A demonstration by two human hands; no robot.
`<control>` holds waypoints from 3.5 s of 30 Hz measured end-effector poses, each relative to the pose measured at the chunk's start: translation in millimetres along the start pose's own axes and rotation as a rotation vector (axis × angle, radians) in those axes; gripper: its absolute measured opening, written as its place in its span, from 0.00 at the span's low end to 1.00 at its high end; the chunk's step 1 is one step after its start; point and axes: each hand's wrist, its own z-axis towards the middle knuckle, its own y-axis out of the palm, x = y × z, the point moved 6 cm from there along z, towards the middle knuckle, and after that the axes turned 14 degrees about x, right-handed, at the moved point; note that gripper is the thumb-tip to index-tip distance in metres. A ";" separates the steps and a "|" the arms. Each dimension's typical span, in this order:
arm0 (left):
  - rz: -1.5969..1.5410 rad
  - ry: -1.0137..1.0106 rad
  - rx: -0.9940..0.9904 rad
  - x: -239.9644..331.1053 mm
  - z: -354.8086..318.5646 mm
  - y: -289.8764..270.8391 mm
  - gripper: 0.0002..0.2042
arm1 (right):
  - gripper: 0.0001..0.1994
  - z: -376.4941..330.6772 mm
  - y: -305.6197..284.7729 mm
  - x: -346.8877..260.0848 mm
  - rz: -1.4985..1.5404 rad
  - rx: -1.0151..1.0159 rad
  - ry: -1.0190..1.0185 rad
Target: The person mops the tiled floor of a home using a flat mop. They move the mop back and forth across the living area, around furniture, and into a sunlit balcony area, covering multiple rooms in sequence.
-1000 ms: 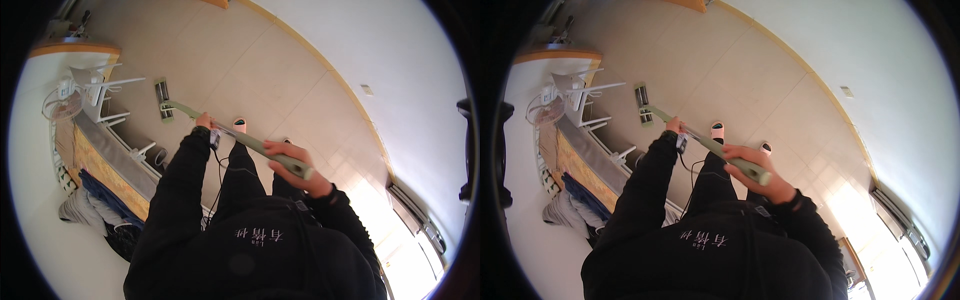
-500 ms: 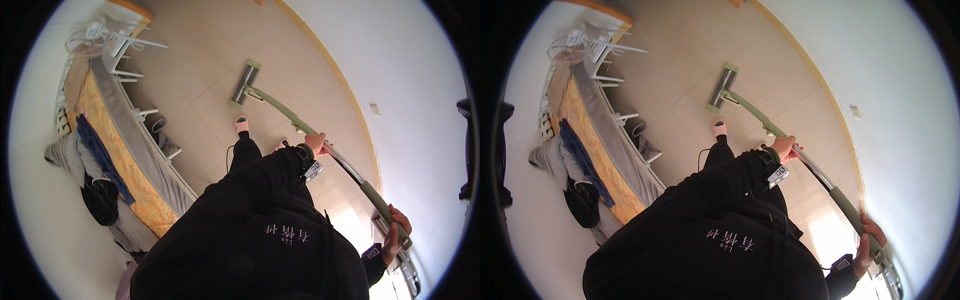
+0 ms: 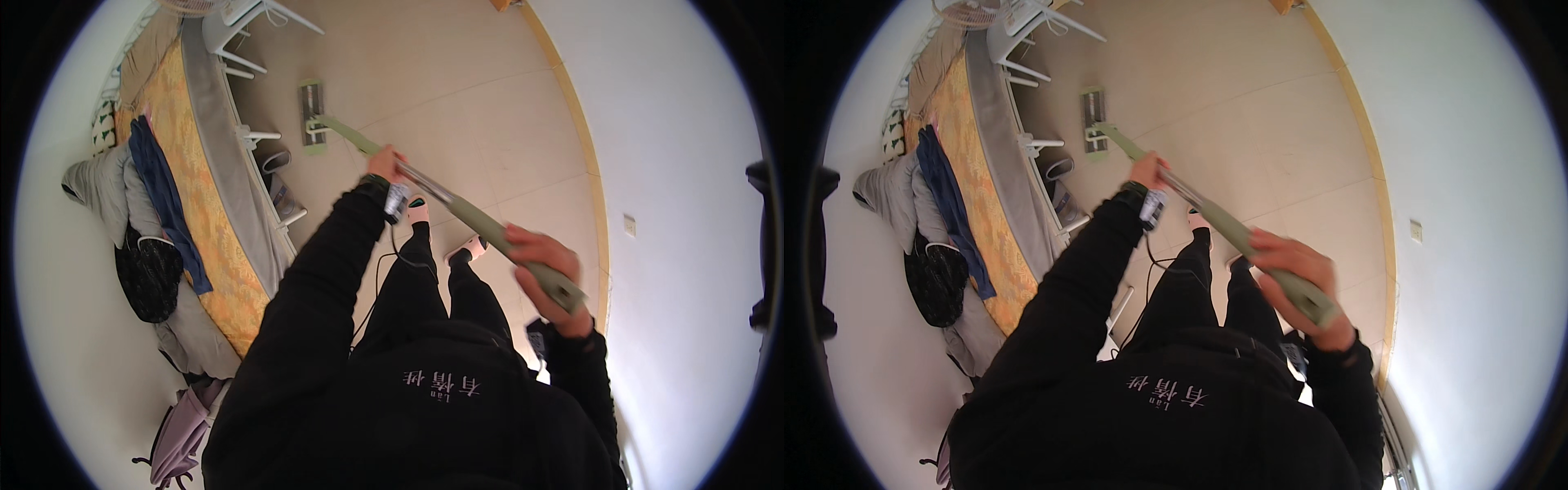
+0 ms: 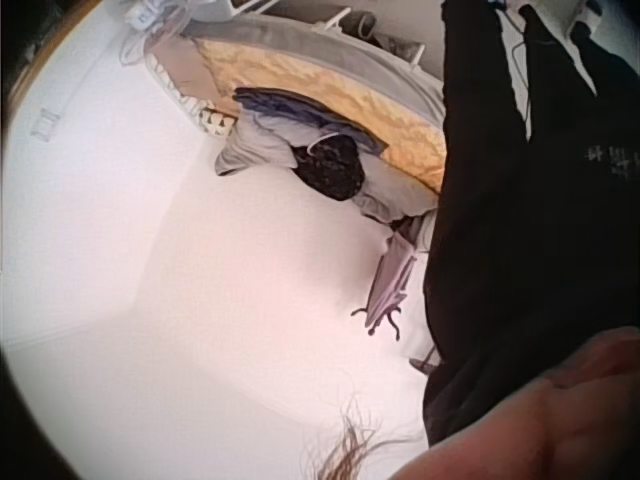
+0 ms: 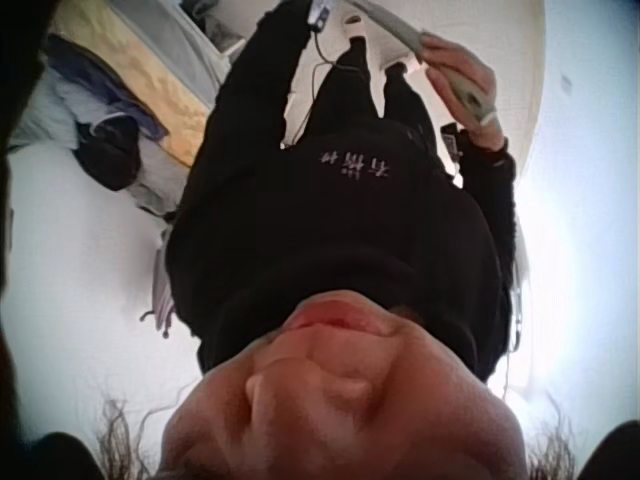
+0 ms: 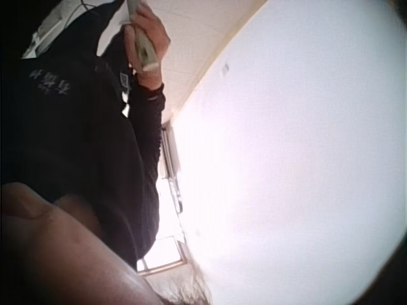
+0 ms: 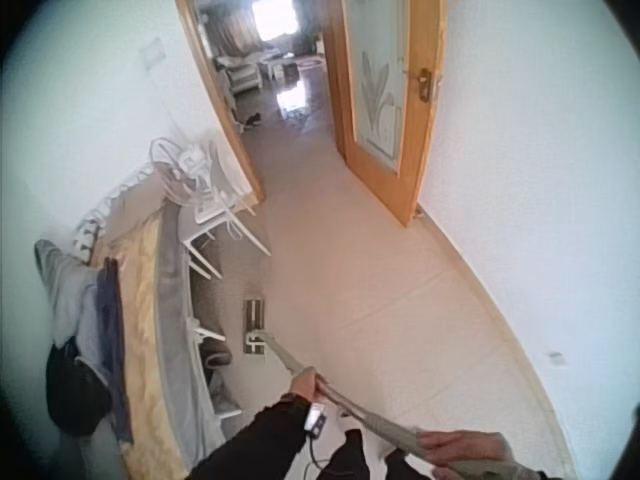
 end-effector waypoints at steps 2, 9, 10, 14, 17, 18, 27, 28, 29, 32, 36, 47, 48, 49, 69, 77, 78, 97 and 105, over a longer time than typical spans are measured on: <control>-0.039 -0.100 0.128 12.4 47.8 -61.6 0.15 | 0.11 37.0 62.5 18.9 0.040 -0.046 0.008; -0.275 -0.245 0.170 7.4 57.8 -87.5 0.12 | 0.09 61.0 99.8 17.7 -0.015 -0.073 0.072; -0.434 -0.258 0.220 5.9 44.2 -78.1 0.12 | 0.09 58.9 92.5 9.8 -0.035 -0.086 0.081; -0.582 -0.286 0.127 17.7 -23.7 -59.6 0.10 | 0.08 49.8 70.4 -24.3 -0.132 -0.034 0.093; -0.665 -0.363 0.170 16.6 -70.0 -49.8 0.09 | 0.07 46.0 54.1 -48.3 -0.102 -0.002 0.093; -0.669 -0.383 0.147 15.7 -81.9 -47.5 0.09 | 0.07 45.2 51.2 -55.7 -0.104 -0.012 0.065; -0.771 -0.361 0.228 1.1 -100.0 -103.1 0.07 | 0.09 61.2 92.1 -59.2 -0.077 -0.264 0.011; -0.782 -0.363 0.270 -2.4 -98.9 -113.3 0.07 | 0.09 63.6 99.1 -58.7 -0.053 -0.294 -0.007; -0.803 -0.352 0.308 -5.2 -96.8 -122.2 0.08 | 0.09 65.2 105.4 -57.7 -0.035 -0.326 -0.012; -0.879 -0.329 0.335 -16.1 -91.0 -146.7 0.07 | 0.09 67.5 121.6 -55.5 0.003 -0.394 -0.007; -0.865 -0.327 0.364 -29.5 -61.9 -180.2 0.06 | 0.09 81.2 148.4 -42.1 0.040 -0.402 0.019; -0.643 -0.324 0.162 -19.3 -11.6 -98.8 0.11 | 0.07 100.5 103.7 -23.9 -0.006 -0.123 0.249; -0.549 -0.346 0.099 -10.1 -24.1 -73.3 0.12 | 0.06 94.6 80.3 -32.3 -0.066 -0.022 0.299; -0.731 -0.424 0.101 -1.9 -44.8 -39.4 0.10 | 0.06 87.4 56.5 -48.0 -0.115 0.066 0.302; -0.618 -0.390 0.336 -4.7 72.0 -236.0 0.08 | 0.08 131.3 215.7 20.0 0.101 -0.226 0.054; -0.501 -0.455 0.360 -46.1 57.9 -178.5 0.11 | 0.07 97.3 165.8 36.4 0.050 -0.170 0.269; -0.518 -0.470 0.337 -48.2 42.5 -160.0 0.11 | 0.08 89.2 149.8 30.2 0.004 -0.143 0.331; -0.247 -0.047 -0.252 49.9 -50.0 -30.5 0.08 | 0.06 53.1 33.0 -40.5 -0.001 0.193 0.220; 0.547 0.420 -0.317 11.8 20.4 -21.8 0.12 | 0.09 13.7 55.9 11.8 -0.044 0.269 0.485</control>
